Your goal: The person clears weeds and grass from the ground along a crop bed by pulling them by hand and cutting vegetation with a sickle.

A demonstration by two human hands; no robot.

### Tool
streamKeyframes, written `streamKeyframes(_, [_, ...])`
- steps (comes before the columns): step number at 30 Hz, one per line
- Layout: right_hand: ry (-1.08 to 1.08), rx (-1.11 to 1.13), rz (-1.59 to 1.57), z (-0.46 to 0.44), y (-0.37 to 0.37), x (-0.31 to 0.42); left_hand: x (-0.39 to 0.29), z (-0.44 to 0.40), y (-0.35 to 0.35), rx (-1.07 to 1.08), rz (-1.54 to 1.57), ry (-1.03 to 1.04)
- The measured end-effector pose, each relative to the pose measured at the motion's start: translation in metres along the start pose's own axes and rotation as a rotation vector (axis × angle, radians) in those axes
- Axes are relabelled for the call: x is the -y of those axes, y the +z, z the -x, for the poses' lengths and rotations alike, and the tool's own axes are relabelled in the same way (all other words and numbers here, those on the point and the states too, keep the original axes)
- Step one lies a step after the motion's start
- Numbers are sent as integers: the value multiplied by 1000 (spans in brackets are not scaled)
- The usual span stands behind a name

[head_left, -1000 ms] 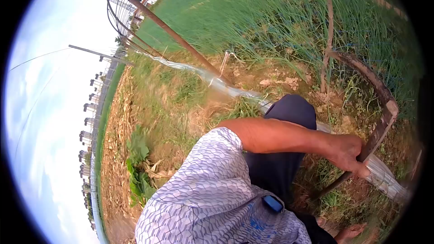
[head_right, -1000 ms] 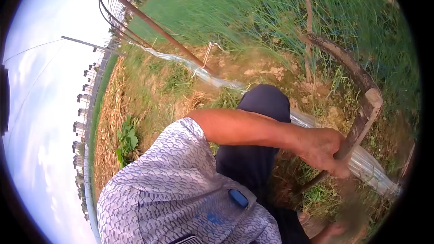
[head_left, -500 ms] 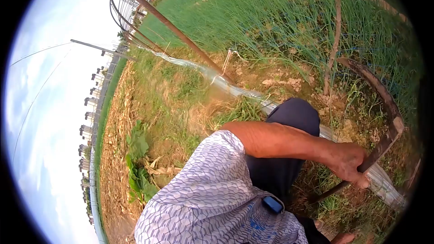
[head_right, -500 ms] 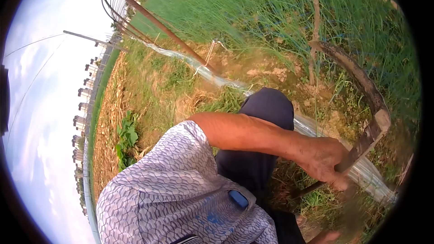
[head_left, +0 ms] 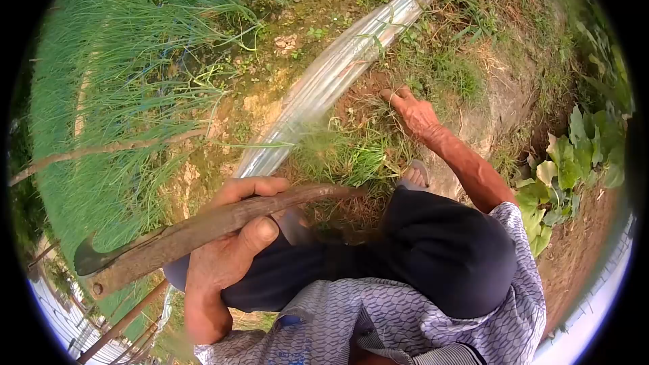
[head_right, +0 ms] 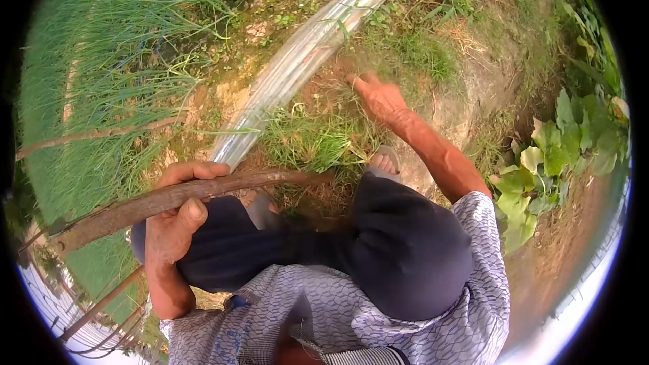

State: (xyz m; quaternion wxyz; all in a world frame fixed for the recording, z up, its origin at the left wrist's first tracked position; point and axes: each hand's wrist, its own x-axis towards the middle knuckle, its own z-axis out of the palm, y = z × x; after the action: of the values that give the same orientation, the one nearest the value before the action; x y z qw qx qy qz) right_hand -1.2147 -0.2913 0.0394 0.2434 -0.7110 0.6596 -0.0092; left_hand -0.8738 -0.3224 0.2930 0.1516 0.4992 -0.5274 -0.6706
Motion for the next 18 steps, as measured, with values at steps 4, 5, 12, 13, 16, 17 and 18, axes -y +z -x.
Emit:
streamKeyframes(4, [46,-3,302,-25,-7,-28,-4,-11,7,-48,-12,25])
streamKeyframes(5, [52,-4,300,-32,-9,-33,-5,-14,8,-58,35,36])
streamKeyframes(12, [192,166,193,-46,-2,-98,-5,-20,9,-104,-13,25])
streamKeyframes(13, [198,169,189,-39,2,-96,-4,-20,11,-120,-54,45])
streamKeyframes(16, [93,185,-92,-2,17,-71,-2,-20,14,-140,-88,70])
streamKeyframes(17, [123,249,-16,10,26,-51,-2,-19,14,-153,-87,69])
streamKeyframes(18, [162,377,-204,17,8,-38,-2,-21,13,-145,-96,70])
